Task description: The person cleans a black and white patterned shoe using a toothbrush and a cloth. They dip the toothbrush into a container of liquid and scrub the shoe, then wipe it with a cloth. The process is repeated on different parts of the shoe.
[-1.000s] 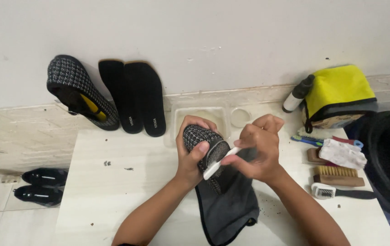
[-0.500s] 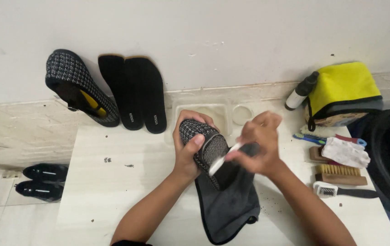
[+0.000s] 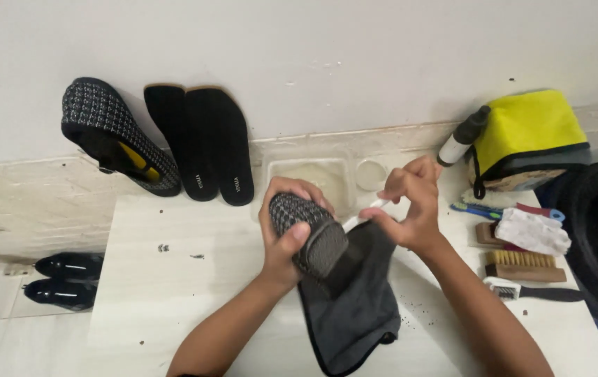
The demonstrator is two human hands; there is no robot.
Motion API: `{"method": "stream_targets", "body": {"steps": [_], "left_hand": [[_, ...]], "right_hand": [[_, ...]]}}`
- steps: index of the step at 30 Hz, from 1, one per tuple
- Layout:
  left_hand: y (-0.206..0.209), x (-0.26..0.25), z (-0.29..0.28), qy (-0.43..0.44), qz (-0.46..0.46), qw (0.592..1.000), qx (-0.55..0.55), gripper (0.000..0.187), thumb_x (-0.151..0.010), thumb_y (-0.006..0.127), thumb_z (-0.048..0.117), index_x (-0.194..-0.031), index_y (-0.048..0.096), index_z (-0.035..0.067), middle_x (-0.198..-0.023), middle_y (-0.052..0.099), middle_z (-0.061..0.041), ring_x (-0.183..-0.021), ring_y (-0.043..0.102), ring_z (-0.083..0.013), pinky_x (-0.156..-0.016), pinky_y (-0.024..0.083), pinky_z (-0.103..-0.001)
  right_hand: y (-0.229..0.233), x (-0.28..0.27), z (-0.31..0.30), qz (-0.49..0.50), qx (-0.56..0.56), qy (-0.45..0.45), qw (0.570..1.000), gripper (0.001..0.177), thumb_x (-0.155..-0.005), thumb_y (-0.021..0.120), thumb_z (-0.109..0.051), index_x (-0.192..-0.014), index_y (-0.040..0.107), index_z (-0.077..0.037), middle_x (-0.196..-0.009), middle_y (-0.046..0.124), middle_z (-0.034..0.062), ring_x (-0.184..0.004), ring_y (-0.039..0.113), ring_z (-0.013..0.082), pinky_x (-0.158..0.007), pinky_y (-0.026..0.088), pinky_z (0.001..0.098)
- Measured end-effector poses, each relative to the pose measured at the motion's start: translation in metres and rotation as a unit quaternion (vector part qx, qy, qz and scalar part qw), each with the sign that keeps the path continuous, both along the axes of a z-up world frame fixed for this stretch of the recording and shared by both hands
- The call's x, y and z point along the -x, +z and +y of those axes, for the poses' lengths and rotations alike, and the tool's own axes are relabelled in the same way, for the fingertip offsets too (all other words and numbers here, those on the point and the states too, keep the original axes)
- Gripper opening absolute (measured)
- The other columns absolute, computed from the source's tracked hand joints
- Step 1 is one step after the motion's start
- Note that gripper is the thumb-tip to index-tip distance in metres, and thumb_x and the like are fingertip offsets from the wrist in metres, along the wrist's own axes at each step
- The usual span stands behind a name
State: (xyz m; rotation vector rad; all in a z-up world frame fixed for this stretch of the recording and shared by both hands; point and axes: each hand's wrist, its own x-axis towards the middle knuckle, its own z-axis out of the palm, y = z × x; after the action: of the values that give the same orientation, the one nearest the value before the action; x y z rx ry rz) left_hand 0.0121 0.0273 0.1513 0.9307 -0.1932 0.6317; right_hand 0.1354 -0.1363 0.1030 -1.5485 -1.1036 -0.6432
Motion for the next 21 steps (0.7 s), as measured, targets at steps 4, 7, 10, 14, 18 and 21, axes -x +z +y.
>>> {"method": "stream_targets", "body": {"steps": [4, 7, 10, 14, 18, 21], "left_hand": [[0.002, 0.0, 0.004, 0.02, -0.006, 1.0, -0.016, 0.044, -0.076, 0.073, 0.031, -0.095, 0.045, 0.001, -0.084, 0.056, -0.021, -0.068, 0.064, -0.0266, -0.051, 0.05, -0.031], [0.004, 0.0, 0.007, 0.032, 0.003, 0.999, -0.02, 0.042, -0.078, 0.07, 0.031, -0.095, 0.045, 0.002, -0.084, 0.056, -0.02, -0.069, 0.062, -0.0245, -0.051, 0.05, -0.03], [0.005, 0.0, 0.014, 0.039, 0.004, 0.999, -0.023, 0.044, -0.077, 0.071, 0.032, -0.095, 0.046, 0.002, -0.084, 0.056, -0.019, -0.069, 0.062, -0.0237, -0.052, 0.05, -0.029], [0.012, 0.002, 0.02, 0.043, 0.011, 0.999, -0.025, 0.043, -0.077, 0.07, 0.034, -0.096, 0.045, 0.004, -0.083, 0.055, -0.016, -0.069, 0.062, -0.0221, -0.053, 0.051, -0.03], [0.018, 0.007, 0.024, 0.048, 0.007, 0.999, -0.022, 0.043, -0.077, 0.07, 0.033, -0.096, 0.045, 0.004, -0.084, 0.055, -0.016, -0.069, 0.061, -0.0228, -0.052, 0.051, -0.03], [0.026, 0.015, 0.028, 0.049, 0.001, 0.999, -0.016, 0.042, -0.077, 0.069, 0.033, -0.096, 0.045, 0.004, -0.084, 0.056, -0.016, -0.07, 0.062, -0.0229, -0.053, 0.052, -0.03]], "right_hand": [[0.021, 0.005, -0.002, 0.018, 0.02, -0.045, 0.999, 0.039, -0.076, 0.085, -0.039, -0.073, 0.059, -0.01, -0.06, 0.051, 0.0011, -0.077, 0.037, 0.0247, -0.08, 0.037, 0.0336], [0.009, -0.014, -0.009, 0.034, 0.112, -0.201, 0.973, 0.032, -0.085, 0.085, -0.035, -0.085, 0.062, -0.011, -0.06, 0.046, -0.0019, -0.077, 0.043, 0.0234, -0.081, 0.038, 0.0369], [-0.022, -0.03, -0.004, 0.006, 0.272, -0.303, 0.913, 0.025, -0.086, 0.075, -0.02, -0.108, 0.066, -0.015, -0.08, 0.061, 0.0049, -0.085, 0.055, 0.0318, -0.081, 0.042, 0.0482], [-0.061, -0.027, 0.015, -0.095, 0.325, -0.25, 0.907, 0.04, -0.076, 0.061, 0.01, -0.113, 0.061, -0.006, -0.091, 0.056, 0.0153, -0.082, 0.054, 0.0355, -0.068, 0.045, 0.0429], [-0.077, -0.012, 0.028, -0.203, 0.383, -0.218, 0.875, 0.015, -0.081, 0.066, 0.001, -0.094, 0.067, -0.007, -0.093, 0.056, 0.0124, -0.082, 0.056, 0.027, -0.069, 0.046, 0.0318], [-0.052, 0.006, 0.031, -0.21, 0.398, -0.231, 0.863, 0.009, -0.084, 0.068, -0.003, -0.091, 0.069, -0.007, -0.089, 0.055, 0.0093, -0.079, 0.055, 0.0223, -0.066, 0.045, 0.0283]]}}
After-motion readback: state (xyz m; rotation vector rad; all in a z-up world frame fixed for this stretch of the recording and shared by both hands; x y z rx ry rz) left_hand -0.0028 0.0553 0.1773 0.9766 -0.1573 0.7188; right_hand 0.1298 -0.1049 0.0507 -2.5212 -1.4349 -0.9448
